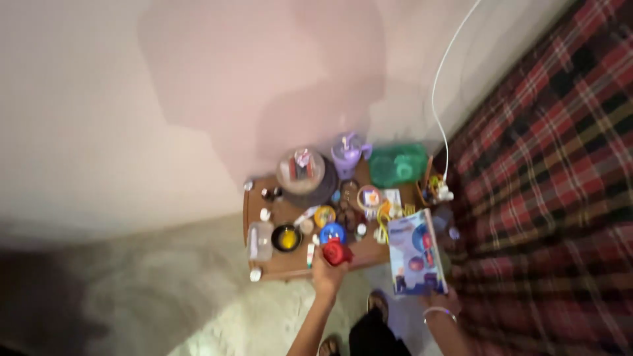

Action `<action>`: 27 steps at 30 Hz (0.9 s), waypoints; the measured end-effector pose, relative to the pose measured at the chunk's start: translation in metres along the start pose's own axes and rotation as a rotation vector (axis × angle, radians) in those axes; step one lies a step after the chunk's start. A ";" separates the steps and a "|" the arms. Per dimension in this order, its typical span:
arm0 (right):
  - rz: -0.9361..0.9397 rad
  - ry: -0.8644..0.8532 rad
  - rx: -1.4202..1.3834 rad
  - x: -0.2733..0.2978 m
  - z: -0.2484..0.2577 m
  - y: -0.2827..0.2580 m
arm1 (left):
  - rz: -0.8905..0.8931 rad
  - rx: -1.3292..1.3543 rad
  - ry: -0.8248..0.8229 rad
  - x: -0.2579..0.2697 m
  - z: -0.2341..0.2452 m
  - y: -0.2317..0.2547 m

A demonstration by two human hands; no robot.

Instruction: The person moves several small items from a patterned bench to a nearby wooden side table, including a red container, a blue box, a white box, and a green box. Then the person wipes the bench surface with a dark cloth.

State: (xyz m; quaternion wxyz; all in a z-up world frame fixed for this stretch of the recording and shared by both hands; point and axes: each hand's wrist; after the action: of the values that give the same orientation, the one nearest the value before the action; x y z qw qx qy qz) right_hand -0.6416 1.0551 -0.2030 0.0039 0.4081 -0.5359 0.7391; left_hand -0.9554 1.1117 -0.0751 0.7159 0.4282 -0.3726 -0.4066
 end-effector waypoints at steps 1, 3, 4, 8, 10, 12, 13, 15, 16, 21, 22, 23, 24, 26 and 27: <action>0.003 -0.006 -0.011 -0.032 -0.016 0.014 | -0.012 0.000 0.003 -0.022 -0.017 0.007; 0.235 0.052 0.183 -0.095 -0.037 0.054 | -0.134 -0.219 0.139 -0.054 -0.051 0.011; 0.221 0.059 0.188 -0.145 -0.041 0.081 | -0.126 -0.230 0.130 -0.071 -0.066 0.011; 0.248 -0.210 0.061 -0.208 -0.069 0.099 | 0.015 -0.475 0.110 -0.120 -0.113 0.004; 0.177 -0.237 0.104 -0.198 -0.094 0.066 | 0.090 -0.593 0.149 -0.142 -0.134 -0.009; 0.079 -0.282 0.105 -0.202 -0.118 0.050 | 0.032 -0.624 0.091 -0.162 -0.147 -0.036; 0.075 -0.282 0.122 -0.225 -0.129 0.047 | 0.049 -0.622 0.089 -0.181 -0.159 -0.047; -0.350 -0.573 -0.295 -0.260 -0.128 0.055 | 0.133 -0.580 0.010 -0.198 -0.173 -0.084; -0.365 -0.562 -0.273 -0.256 -0.131 0.051 | 0.161 -0.582 0.004 -0.199 -0.176 -0.084; -0.142 -0.401 0.217 -0.234 -0.148 0.032 | 0.022 -0.710 0.007 -0.200 -0.180 -0.087; -0.151 -0.401 0.227 -0.232 -0.149 0.028 | 0.035 -0.713 0.005 -0.200 -0.181 -0.087; -0.161 -0.445 0.197 -0.229 -0.150 0.024 | 0.032 -0.712 -0.008 -0.198 -0.182 -0.085; -0.167 -0.493 0.163 -0.227 -0.154 0.018 | 0.022 -0.710 -0.017 -0.199 -0.182 -0.082; -0.097 -0.504 0.211 -0.236 -0.156 0.026 | -0.001 -0.706 -0.006 -0.200 -0.183 -0.089; -0.022 -0.513 0.253 -0.240 -0.156 0.029 | -0.031 -0.700 0.003 -0.200 -0.184 -0.092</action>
State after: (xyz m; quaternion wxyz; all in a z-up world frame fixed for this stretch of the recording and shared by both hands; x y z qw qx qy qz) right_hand -0.5875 1.2706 -0.3859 -0.1749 0.5845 -0.4184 0.6728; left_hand -0.8961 1.3212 -0.2622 0.8134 0.1632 -0.2031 -0.5200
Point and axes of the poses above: each hand's wrist, its own x-axis away from the middle knuckle, its own z-axis out of the back of the hand, y = z × x, and after that the axes turned 2 degrees about z, right-handed
